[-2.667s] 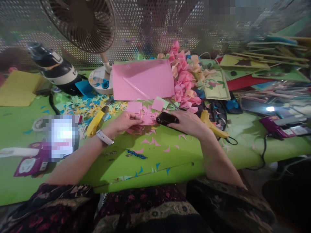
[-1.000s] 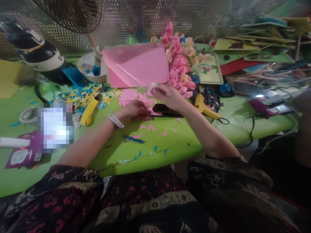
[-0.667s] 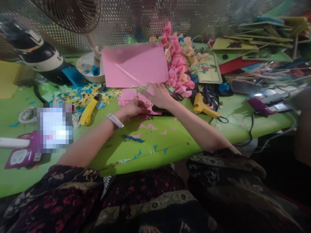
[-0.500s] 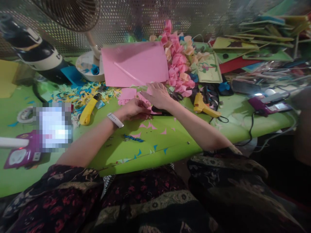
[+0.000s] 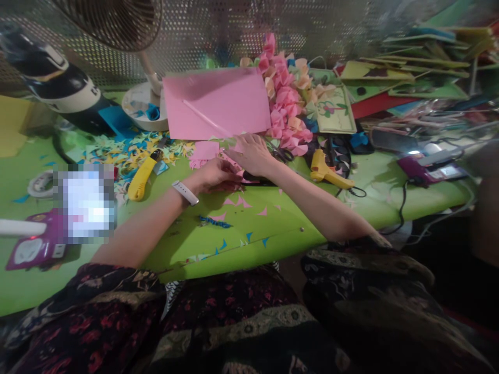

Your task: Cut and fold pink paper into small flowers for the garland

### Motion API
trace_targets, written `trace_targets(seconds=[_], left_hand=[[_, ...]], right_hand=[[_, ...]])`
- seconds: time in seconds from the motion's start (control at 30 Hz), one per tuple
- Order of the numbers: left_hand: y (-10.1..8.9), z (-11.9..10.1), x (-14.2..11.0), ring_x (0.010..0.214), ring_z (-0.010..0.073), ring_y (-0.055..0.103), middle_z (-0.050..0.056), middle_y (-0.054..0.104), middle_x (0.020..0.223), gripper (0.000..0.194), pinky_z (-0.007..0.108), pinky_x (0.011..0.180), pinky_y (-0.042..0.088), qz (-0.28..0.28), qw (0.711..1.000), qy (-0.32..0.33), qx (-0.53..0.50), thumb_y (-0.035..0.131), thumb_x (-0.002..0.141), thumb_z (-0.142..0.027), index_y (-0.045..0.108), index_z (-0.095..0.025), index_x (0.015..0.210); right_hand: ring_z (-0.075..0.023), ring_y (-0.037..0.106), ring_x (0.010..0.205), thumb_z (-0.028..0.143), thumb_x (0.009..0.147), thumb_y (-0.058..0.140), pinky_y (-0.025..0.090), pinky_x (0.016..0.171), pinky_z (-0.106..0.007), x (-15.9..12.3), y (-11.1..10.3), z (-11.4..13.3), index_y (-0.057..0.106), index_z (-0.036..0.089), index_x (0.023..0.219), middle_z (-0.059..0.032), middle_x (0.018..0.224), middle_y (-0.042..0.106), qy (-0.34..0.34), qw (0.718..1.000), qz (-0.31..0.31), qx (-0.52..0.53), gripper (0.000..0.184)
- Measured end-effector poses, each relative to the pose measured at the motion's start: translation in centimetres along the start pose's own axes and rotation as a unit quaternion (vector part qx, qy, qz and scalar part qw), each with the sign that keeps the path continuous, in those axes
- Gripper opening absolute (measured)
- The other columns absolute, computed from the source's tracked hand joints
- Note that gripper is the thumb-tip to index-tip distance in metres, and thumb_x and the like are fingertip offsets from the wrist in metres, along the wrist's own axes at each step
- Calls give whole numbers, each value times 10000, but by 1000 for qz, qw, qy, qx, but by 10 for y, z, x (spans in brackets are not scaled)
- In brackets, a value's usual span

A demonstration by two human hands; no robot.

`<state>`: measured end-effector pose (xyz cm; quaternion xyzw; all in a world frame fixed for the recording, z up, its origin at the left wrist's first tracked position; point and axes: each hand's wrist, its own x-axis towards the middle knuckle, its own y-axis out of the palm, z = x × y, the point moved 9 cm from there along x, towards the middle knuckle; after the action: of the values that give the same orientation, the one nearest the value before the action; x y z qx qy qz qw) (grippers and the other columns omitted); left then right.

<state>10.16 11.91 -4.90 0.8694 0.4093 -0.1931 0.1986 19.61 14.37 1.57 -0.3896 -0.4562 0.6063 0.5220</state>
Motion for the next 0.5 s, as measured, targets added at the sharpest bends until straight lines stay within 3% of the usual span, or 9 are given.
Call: trace_targets(seconds=[0.5], left_hand=[[0, 2, -1, 631, 169, 744, 51, 735, 692, 241, 275, 648, 602, -11, 1000, -9, 6, 807, 779, -63, 577, -138, 784]], right_hand=[[-376, 433, 1365, 565, 1018, 322, 336, 1129, -537, 2, 2, -2, 501, 145, 1435, -191, 1429, 538, 0, 1000, -6, -3, 618]])
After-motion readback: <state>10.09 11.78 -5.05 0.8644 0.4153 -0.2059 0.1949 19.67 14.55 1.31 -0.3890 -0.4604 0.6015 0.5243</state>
